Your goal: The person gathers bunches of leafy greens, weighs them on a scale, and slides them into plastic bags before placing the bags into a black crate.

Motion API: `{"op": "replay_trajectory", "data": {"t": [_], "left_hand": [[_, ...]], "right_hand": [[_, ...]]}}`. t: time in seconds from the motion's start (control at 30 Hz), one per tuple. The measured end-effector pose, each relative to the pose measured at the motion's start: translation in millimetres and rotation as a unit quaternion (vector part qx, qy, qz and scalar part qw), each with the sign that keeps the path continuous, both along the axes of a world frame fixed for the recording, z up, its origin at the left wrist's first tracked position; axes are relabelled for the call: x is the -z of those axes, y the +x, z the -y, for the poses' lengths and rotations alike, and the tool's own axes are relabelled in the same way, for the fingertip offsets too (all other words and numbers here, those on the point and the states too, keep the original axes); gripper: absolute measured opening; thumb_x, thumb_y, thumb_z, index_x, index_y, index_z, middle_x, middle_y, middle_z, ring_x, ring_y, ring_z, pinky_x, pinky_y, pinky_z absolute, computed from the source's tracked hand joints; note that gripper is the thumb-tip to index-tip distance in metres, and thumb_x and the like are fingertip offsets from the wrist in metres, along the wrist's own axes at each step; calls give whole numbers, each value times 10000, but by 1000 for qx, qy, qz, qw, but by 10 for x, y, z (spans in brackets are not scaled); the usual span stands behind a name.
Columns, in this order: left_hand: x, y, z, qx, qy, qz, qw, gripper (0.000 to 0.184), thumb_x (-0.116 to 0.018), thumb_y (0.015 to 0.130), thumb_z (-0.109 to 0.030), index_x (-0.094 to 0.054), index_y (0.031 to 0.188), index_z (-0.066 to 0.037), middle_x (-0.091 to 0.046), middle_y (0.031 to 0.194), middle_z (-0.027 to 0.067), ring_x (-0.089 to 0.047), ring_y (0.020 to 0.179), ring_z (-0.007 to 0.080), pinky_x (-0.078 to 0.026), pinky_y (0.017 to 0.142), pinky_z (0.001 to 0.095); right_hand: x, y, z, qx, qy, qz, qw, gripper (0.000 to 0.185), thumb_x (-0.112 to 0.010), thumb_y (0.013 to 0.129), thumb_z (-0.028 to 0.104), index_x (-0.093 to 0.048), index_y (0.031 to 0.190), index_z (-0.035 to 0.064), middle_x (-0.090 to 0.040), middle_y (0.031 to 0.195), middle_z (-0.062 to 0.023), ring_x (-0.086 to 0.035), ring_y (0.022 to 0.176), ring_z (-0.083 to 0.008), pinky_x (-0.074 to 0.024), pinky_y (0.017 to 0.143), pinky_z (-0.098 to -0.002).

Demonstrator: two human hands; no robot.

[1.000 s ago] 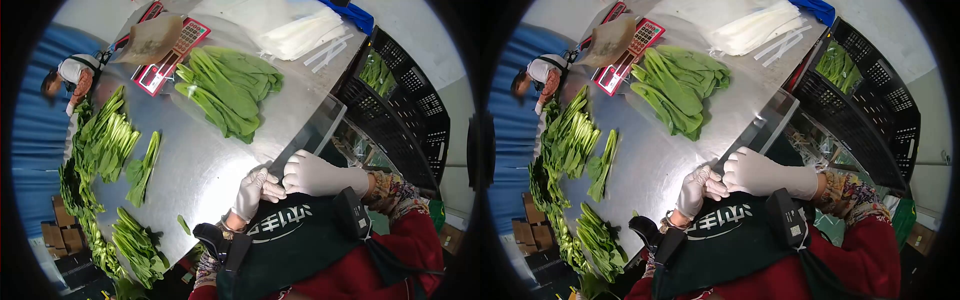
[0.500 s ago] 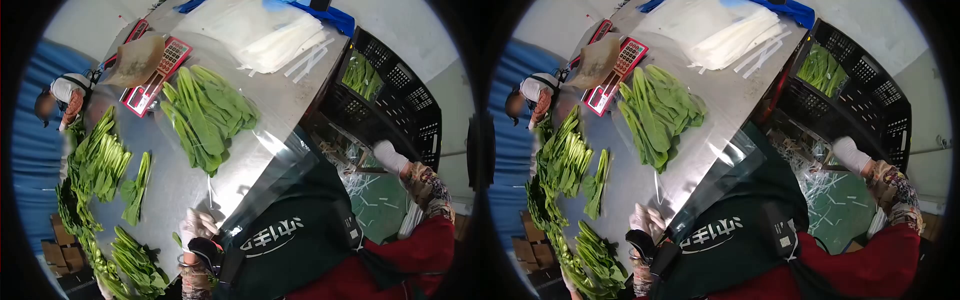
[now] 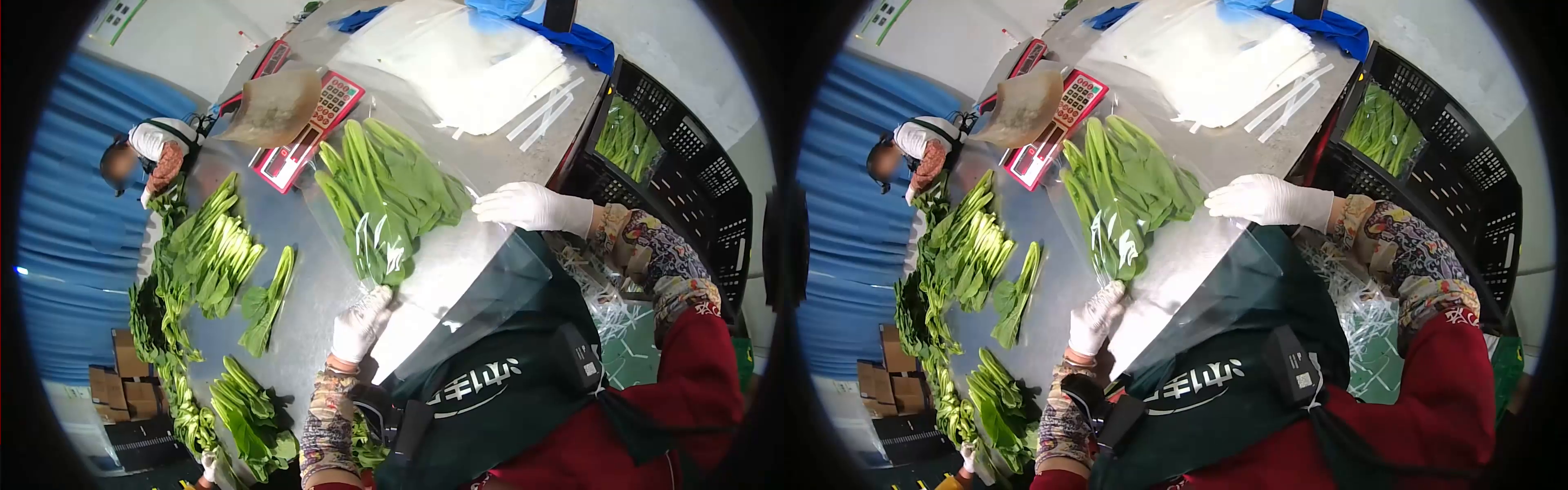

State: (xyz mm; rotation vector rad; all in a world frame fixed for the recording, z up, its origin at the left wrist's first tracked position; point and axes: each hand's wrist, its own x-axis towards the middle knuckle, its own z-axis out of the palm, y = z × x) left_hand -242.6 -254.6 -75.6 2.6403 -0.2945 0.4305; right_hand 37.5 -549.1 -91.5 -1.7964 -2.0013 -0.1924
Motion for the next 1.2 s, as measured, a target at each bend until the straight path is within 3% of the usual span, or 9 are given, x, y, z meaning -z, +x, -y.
{"op": "replay_trajectory", "data": {"t": [0.07, 0.1, 0.43, 0.67, 0.8, 0.9, 1.0, 1.07, 1.2], "left_hand": [[12, -102, 115, -265, -269, -141, 915, 272, -654, 850, -222, -637, 994, 8, -660, 774, 84, -619, 640, 169, -499, 599, 262], [-214, -88, 242, -276, -634, -121, 712, 348, -607, 894, -289, -619, 886, 59, -628, 712, 81, -582, 611, 142, -463, 551, 245], [-68, -191, 262, -403, -653, -121, 630, 356, -590, 905, -275, -564, 715, 25, -592, 560, 125, -554, 439, 193, -484, 462, 298], [77, -139, 79, -552, -294, -176, 760, 245, -634, 849, -183, -613, 959, 35, -663, 867, 164, -648, 767, 238, -523, 693, 373], [-360, 412, 440, -435, 67, 174, 881, 615, -640, 794, -189, -406, 1337, -24, -354, 1380, 265, -312, 1309, 393, -259, 1067, 512], [-419, 752, 437, -265, 192, -32, 944, 681, -630, 787, -337, -392, 1367, -71, -296, 1453, 190, -221, 1365, 376, -114, 1074, 607], [-176, 942, 321, -227, 91, -195, 950, 708, -646, 757, -312, -388, 1383, -102, -274, 1487, 116, -167, 1390, 355, -41, 1092, 578], [-241, 928, 352, -227, 45, -219, 948, 674, -624, 778, -253, -385, 1381, -70, -262, 1489, 136, -154, 1395, 356, -55, 1099, 551], [-134, 909, 260, -214, 11, -200, 956, 723, -661, 755, -357, -407, 1365, -66, -243, 1491, 153, -144, 1391, 377, -97, 1108, 532]], "right_hand": [[-52, -197, 0, 99, -43, -257, 960, 161, -509, 855, 88, -630, 946, 32, -654, 963, -95, -622, 906, -205, -480, 780, -315], [-118, -301, 15, 154, -67, -375, 912, 149, -496, 864, 80, -629, 895, 22, -659, 894, -101, -634, 837, -197, -490, 736, -306], [-61, -703, -16, 234, -34, -674, 700, 276, -437, 865, 85, -580, 655, -25, -624, 632, -102, -608, 531, -164, -487, 514, -280], [-188, -747, -59, 291, -106, -694, 650, 294, -410, 818, 122, -596, 645, -27, -636, 647, -117, -632, 564, -191, -496, 517, -280], [-284, -742, -49, 317, -124, -723, 602, 290, -430, 806, 159, -603, 642, -7, -642, 653, -110, -625, 555, -174, -481, 492, -279], [-329, -706, -45, 316, -157, -722, 595, 266, -460, 818, 162, -601, 663, -2, -645, 645, -102, -617, 546, -189, -491, 509, -314], [-480, -635, -90, 419, -178, -351, 819, 212, -507, 827, 157, -631, 906, 5, -663, 819, -135, -654, 694, -240, -518, 591, -351], [-636, -525, -217, 424, 93, -328, 839, 391, -515, 886, 281, -546, 1179, 24, -607, 1142, -146, -605, 1026, -262, -491, 821, -401], [-91, -175, -608, 170, -42, -163, 971, 590, -496, 894, 371, -371, 1369, 44, -354, 1431, -142, -295, 1355, -220, -222, 1104, -416]]}}
